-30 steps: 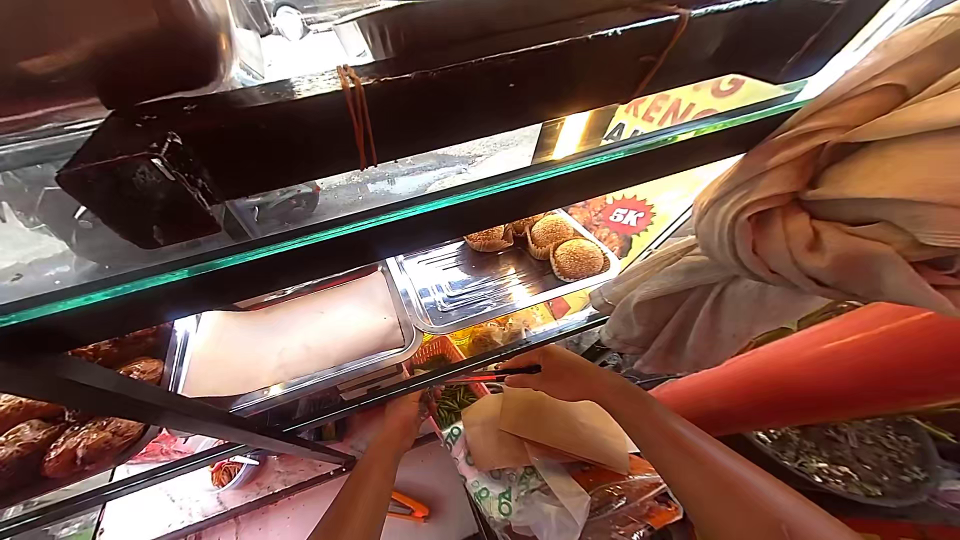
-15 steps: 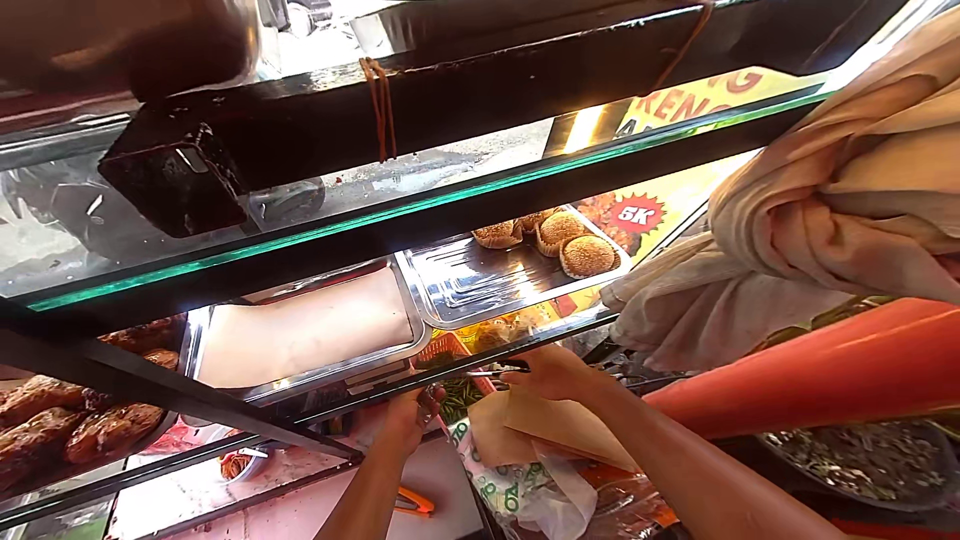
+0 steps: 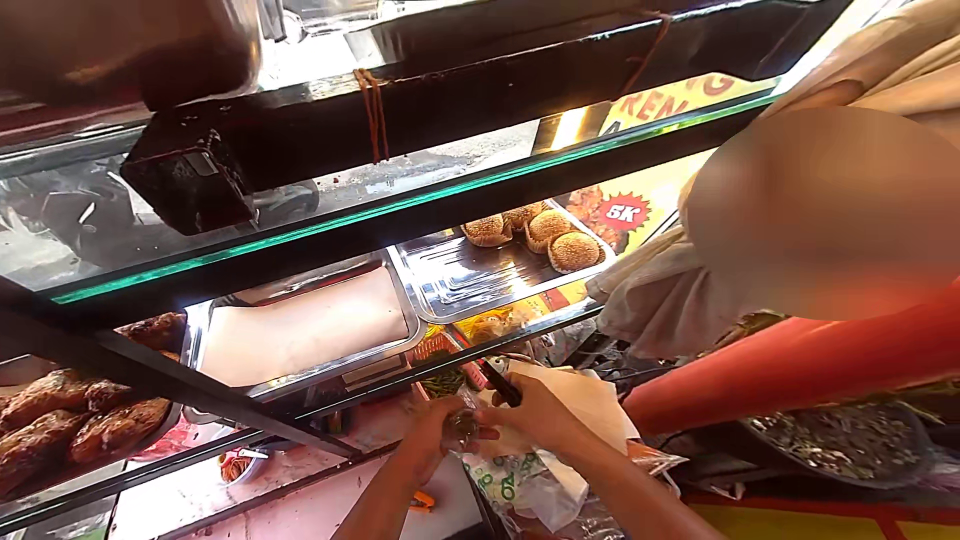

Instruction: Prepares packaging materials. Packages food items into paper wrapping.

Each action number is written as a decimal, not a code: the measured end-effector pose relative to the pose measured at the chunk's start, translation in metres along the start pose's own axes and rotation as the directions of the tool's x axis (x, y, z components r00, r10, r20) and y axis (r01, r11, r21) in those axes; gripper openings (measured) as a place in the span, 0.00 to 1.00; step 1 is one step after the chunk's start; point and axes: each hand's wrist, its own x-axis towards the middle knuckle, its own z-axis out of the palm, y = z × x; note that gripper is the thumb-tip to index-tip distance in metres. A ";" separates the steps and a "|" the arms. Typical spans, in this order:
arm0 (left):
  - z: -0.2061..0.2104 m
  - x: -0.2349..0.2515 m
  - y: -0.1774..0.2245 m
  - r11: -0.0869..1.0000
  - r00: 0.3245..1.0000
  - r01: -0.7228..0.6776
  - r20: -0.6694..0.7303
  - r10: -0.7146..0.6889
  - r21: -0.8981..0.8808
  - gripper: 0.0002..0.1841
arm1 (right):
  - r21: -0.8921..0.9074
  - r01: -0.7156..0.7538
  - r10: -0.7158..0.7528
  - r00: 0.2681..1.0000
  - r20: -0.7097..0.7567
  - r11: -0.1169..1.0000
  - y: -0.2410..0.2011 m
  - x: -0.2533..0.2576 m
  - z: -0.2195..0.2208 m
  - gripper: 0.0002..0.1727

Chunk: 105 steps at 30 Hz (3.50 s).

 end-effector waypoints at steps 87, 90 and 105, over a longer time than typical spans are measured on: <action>-0.223 -0.079 0.035 -0.171 0.768 0.475 -0.312 0.560 0.863 0.17 | -0.004 0.415 -0.386 0.842 -0.378 0.910 0.044 -0.083 0.090 0.14; -0.213 -0.067 0.029 -0.200 0.797 0.489 -0.342 0.498 0.849 0.21 | -0.002 0.431 -0.394 0.824 -0.407 0.903 0.043 -0.079 0.080 0.14; -0.220 -0.032 0.027 -0.126 0.786 0.389 -0.258 0.561 0.913 0.25 | -0.531 0.274 -0.541 0.709 -0.451 0.802 0.050 -0.033 0.023 0.39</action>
